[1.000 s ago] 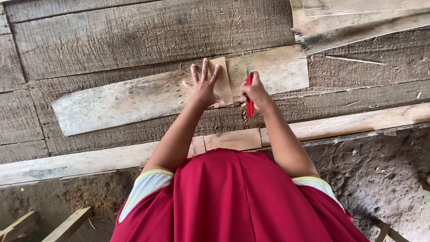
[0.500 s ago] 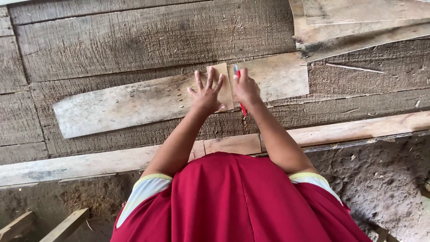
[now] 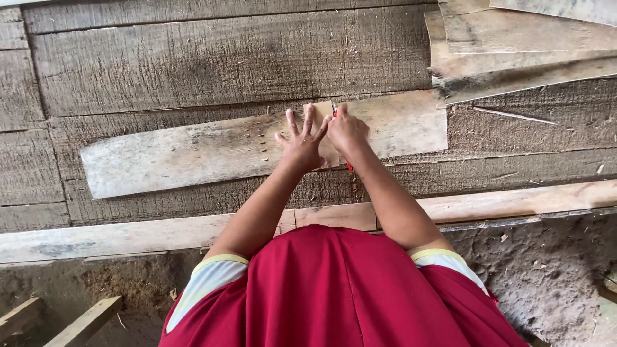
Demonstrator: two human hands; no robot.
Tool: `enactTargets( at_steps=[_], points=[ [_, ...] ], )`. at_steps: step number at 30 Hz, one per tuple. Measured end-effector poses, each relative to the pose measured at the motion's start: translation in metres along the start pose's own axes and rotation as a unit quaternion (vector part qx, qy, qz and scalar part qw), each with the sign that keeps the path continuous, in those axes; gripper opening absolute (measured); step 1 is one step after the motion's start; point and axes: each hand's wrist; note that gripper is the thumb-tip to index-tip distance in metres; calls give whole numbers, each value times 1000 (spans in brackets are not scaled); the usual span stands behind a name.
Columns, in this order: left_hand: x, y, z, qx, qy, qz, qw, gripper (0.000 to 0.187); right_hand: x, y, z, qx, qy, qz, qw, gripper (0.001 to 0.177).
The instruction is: The person is using a utility knife to score thin wooden panels, breaking them along the score lines, and stacking the resulting pieces.
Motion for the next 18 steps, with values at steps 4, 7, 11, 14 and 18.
enactTargets(
  at_steps=[4, 7, 11, 14, 18],
  points=[
    [-6, 1, 4, 12, 3, 10, 1000, 115, -5, 2, 9, 12, -9, 2, 1000, 43],
    [0, 2, -2, 20, 5, 15, 1000, 117, -12, 2, 9, 7, -10, 7, 1000, 40],
    [7, 1, -2, 26, 6, 9, 1000, 113, -5, -5, -10, 8, -27, 20, 999, 42],
    [6, 6, -7, 24, 0, 13, 1000, 112, -5, -3, -36, 3, -47, 18, 999, 41],
    [6, 8, -6, 36, 2, 37, 999, 112, -10, -2, -60, 6, -38, 47, 998, 45]
  ],
)
Point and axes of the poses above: each hand's wrist, its own z-axis towards the middle knuckle, its own x-axis out of the back of the hand, y = z × x, and after that the axes turned 9 degrees about x, right-handed
